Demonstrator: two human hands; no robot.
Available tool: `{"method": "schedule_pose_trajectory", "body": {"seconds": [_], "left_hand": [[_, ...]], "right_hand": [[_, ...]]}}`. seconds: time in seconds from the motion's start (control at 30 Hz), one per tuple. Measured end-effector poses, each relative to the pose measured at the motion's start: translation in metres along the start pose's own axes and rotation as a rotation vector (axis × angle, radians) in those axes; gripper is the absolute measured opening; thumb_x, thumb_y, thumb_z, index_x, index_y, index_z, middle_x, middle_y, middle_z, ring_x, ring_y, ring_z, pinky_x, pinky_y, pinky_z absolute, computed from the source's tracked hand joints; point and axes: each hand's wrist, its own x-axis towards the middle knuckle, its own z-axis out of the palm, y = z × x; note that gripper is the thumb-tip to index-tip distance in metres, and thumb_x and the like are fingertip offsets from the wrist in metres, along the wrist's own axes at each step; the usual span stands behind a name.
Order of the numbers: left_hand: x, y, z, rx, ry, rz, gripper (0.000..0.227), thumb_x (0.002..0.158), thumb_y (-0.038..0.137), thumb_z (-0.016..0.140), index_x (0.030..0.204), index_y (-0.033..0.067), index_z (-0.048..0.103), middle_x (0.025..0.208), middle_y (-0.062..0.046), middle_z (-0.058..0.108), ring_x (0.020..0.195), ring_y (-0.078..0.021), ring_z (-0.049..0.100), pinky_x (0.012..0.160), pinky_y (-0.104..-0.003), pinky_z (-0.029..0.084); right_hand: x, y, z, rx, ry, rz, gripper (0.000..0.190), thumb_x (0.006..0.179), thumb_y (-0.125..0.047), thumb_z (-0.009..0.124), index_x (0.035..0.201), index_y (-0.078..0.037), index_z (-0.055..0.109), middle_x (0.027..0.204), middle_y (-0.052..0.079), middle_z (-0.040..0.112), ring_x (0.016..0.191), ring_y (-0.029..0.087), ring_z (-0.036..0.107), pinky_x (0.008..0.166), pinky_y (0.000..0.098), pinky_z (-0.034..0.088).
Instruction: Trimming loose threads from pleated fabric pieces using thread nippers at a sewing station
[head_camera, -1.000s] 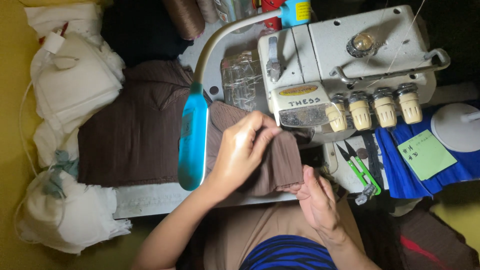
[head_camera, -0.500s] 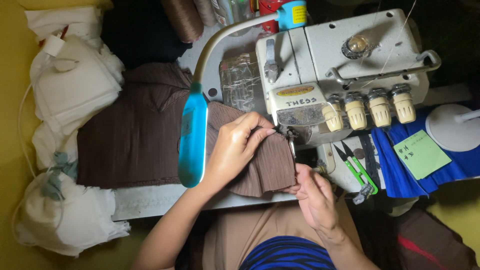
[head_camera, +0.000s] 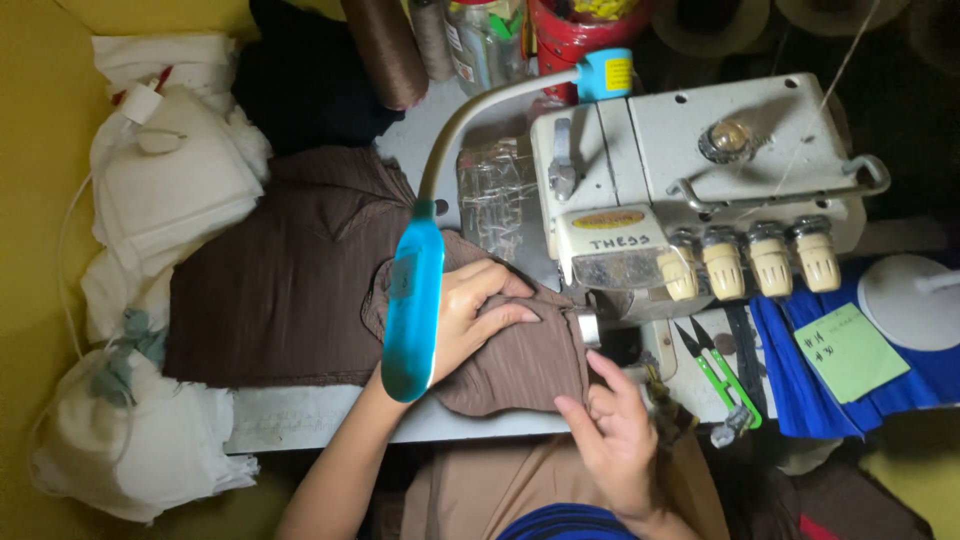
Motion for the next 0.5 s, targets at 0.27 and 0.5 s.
{"method": "schedule_pose_trajectory", "body": {"seconds": [0.27,0.5], "left_hand": [[0.009,0.007,0.001,0.250,-0.055,0.104,0.014,0.085,0.017,0.048,0.076,0.0068,0.049,0.071,-0.002,0.048,0.061,-0.0144,0.051,0.056,-0.026,0.038],[0.012,0.022,0.004,0.712,-0.011,0.256,0.008,0.071,0.001,0.053,0.072,0.0091,0.051,0.069,-0.005,0.046,0.067,-0.0225,0.047,0.053,-0.032,0.039]], "right_hand": [[0.006,0.002,-0.002,-0.203,-0.031,-0.271,0.023,0.071,-0.006,0.063,0.094,-0.007,0.061,0.086,0.003,0.066,0.070,0.006,0.064,0.069,0.0159,0.050],[0.003,0.011,-0.005,-0.214,-0.019,-0.202,0.022,0.070,-0.009,0.063,0.092,-0.009,0.063,0.082,0.000,0.067,0.062,0.003,0.061,0.064,0.0154,0.047]]}}
